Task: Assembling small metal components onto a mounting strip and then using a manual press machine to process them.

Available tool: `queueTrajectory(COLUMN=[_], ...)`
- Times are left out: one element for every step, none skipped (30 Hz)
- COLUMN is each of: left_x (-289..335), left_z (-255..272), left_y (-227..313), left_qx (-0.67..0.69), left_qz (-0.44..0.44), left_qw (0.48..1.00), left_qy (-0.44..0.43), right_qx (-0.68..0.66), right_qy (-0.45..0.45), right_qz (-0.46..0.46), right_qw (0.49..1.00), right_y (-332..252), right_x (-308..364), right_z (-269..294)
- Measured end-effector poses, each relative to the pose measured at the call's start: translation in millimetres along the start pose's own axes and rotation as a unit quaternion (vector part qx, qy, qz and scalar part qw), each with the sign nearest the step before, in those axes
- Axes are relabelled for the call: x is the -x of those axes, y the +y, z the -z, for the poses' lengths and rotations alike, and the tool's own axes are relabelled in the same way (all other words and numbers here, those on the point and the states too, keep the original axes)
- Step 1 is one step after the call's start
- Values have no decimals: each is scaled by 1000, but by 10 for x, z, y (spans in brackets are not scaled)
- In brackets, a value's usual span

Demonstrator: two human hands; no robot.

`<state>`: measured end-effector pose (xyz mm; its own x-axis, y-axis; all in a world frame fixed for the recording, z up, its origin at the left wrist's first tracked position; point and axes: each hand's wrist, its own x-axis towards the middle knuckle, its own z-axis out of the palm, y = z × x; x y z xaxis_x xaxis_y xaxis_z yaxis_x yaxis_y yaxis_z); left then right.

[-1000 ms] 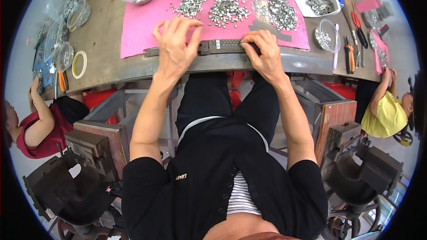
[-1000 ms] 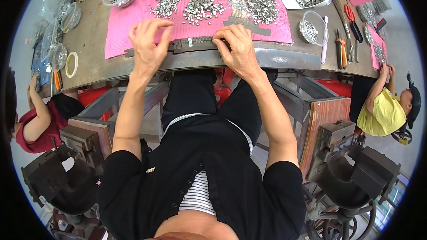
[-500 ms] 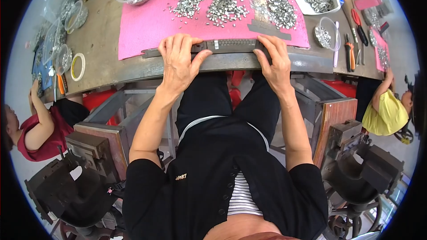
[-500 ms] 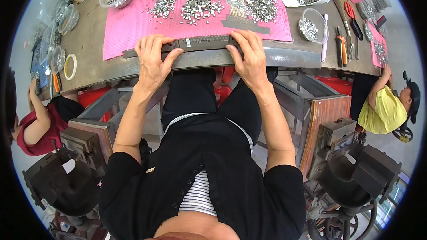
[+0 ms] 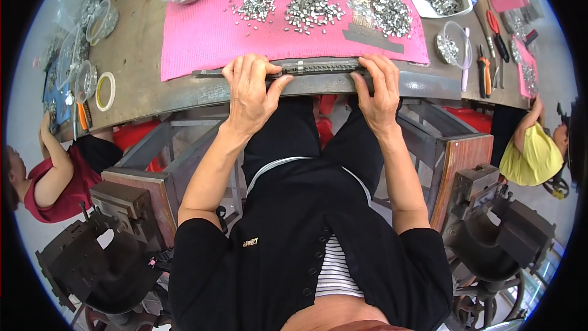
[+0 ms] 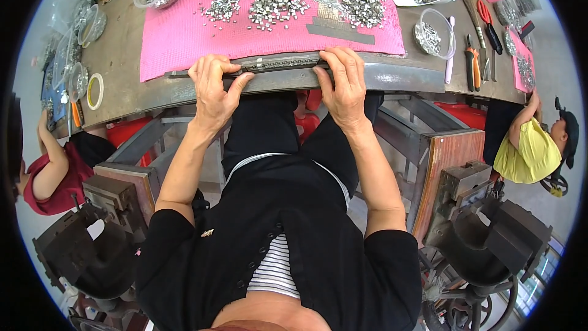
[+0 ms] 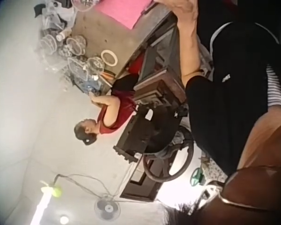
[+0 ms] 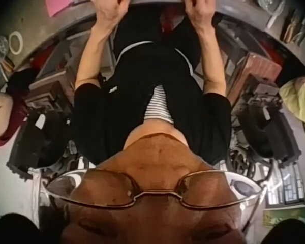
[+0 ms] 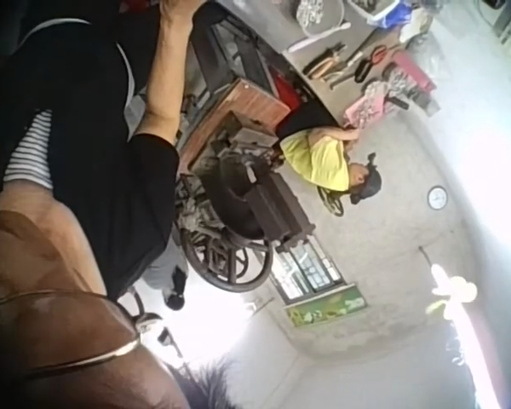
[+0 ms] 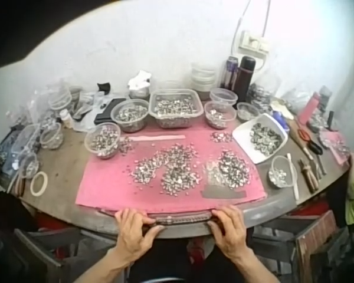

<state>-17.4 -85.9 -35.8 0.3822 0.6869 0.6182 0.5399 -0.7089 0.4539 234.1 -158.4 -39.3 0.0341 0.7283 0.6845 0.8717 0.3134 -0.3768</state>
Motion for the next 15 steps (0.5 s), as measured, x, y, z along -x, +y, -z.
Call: queueTrajectory(left_x=[-8,-9,-13,-19,-40,-68,-98,-153,-210,-257,-303,-351,-409,-455,-511], left_z=[0,5,11,18,24,35,51,66,76,101,132,146,145,141,117], left_y=[-1,-3,-6,-7,-21,-32,-42,-53,-73,-88,-85,-89,-109,-135,-185], left_qx=[0,-1,-2,-4,-6,-5,-5,-6,-18,-29,-22,-23,-10,3,3], left_qz=[-1,-1,-1,-2,-3,6,15,13,8,4,2,1,2,4,42], left_qw=[1000,1000,1000,1000,1000,1000,999,999,999,997,997,997,997,997,993], left_qy=[-1,-2,-7,-12,-10,-23,-37,-35,-51,-66,-78,-76,-79,-83,-108], right_qx=[0,-2,-2,-4,-5,-7,-17,-26,-30,-37,-42,-56,-56,-75,-93], right_qy=[0,0,0,-8,-15,-12,-67,-121,-149,-176,-202,-218,-216,-215,-214], right_qz=[-1,-2,-2,-3,-1,1,-12,-26,-18,-7,4,-3,-1,-9,-18], right_qw=[1000,1000,1000,1000,1000,1000,998,992,988,984,979,974,975,974,972], right_y=[1,-3,-10,-20,-20,-14,1,8,31,64,106,146,177,202,214], right_x=[-5,-10,-22,-41,-81,-135,-204,-282,-373,-450,-517,-579,-643,-709,-763], right_z=[5,10,20,35,38,65,116,182,216,248,289,300,253,182,120])
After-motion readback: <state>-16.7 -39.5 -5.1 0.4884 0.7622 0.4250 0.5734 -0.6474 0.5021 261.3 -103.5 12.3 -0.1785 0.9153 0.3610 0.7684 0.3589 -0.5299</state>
